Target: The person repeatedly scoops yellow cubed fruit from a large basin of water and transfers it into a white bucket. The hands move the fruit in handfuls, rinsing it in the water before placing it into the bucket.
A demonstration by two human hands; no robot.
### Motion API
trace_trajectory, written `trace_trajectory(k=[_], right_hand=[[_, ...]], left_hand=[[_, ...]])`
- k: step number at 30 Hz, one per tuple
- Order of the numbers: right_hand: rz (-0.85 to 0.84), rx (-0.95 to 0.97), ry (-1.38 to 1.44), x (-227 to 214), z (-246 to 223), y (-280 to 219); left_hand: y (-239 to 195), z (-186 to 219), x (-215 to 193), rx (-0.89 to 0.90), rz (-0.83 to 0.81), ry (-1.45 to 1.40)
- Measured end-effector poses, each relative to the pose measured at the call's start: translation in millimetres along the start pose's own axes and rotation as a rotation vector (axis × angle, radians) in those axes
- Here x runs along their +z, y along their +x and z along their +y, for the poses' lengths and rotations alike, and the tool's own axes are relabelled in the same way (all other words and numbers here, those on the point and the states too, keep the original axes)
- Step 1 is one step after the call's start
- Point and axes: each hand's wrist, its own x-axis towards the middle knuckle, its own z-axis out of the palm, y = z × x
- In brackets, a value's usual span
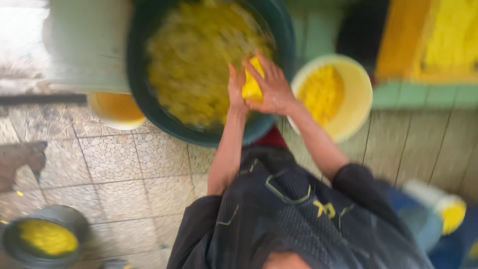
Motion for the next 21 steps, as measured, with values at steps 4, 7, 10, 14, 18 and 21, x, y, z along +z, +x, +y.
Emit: trace_trajectory(k=[4, 7, 10, 14, 18, 21], right_hand=[[0.014, 0.446, 0.444, -8.3, 69.1, -76.3], [0.228, 0.89, 1.346, -12.4, 119.8, -145.0], [0.424, 1.245, 1.255, -4.7, 142.6, -207.7], [0.098, 1.342, 0.574, 24.5, 160.3, -243.6], [-0.207, 1.281, -0.012, 63.7, 151.3, -247.9], [-0.226, 1.272, -0.18, 90.7, 155.8, -244.5]], left_hand=[[24.2, -84.1, 2.4, -0.132, -0.002, 0.243], [31.3, -137.4, 5.1, -0.199, 0.161, 0.716], [23.6, -145.0, 4.3, -0.092, 0.189, 1.066], [5.2, -103.7, -15.9, -0.113, 0.253, 0.968], [-5.5, -67.1, -36.6, -0.033, 0.326, 0.908], [-11.8, -37.2, -55.4, 0.035, 0.335, 0.916]])
